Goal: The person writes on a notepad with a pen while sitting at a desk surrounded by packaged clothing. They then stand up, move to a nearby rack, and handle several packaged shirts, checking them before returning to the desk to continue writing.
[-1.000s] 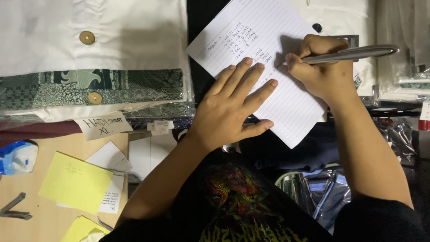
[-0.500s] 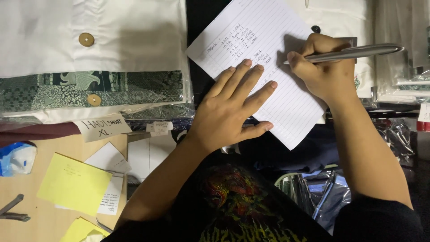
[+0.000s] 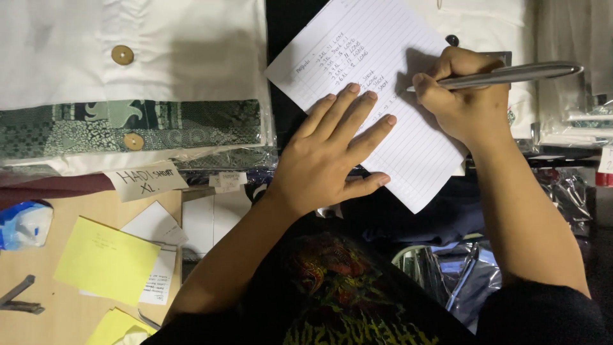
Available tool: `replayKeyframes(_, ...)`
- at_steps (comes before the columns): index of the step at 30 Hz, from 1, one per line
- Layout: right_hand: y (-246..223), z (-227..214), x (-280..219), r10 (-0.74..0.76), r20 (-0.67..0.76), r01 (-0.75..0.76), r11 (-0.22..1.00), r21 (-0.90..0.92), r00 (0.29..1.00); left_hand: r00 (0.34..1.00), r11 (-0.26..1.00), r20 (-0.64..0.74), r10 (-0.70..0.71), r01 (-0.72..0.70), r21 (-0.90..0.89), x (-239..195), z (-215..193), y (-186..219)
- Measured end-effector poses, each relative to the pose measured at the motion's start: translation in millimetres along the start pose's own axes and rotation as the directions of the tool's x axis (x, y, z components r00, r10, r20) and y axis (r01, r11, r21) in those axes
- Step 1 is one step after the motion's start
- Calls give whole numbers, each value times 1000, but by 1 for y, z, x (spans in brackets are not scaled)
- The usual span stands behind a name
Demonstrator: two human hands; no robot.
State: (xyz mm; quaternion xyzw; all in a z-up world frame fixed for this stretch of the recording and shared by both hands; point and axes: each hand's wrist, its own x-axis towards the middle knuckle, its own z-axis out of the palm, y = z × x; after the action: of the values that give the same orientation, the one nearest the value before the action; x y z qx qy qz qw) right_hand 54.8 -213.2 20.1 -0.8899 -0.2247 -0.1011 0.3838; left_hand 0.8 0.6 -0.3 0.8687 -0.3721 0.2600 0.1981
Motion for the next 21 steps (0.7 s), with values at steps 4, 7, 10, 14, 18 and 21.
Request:
replayKeyframes(4, -4, 0, 2, 56, 16, -55, 998, -23, 998, 1000, 1000, -6, 6, -6, -5, 1, -1, -1)
replayKeyframes(7, -3, 0, 2, 29, 23, -28, 999, -39, 999, 1000, 1000, -14, 7, -7, -10, 1, -2, 0)
replayKeyframes(10, -3, 0, 3, 73, 29, -68, 989, -130, 997, 1000, 1000, -11, 6, -6, -6, 1, -1, -1)
replayKeyframes(14, -3, 1, 3, 4, 31, 0, 993, -119, 1000, 1000, 1000, -18, 9, -9, 10, 0, 0, -1)
replayKeyframes(18, -5, 0, 2, 130, -5, -130, 990, -47, 991, 1000, 1000, -14, 3, -3, -16, 1, -1, 0)
replayKeyframes(21, -6, 0, 3, 229, -78, -149, 819, 555, 970, 1000, 1000, 1, 12, -12, -3, 0, -1, -1)
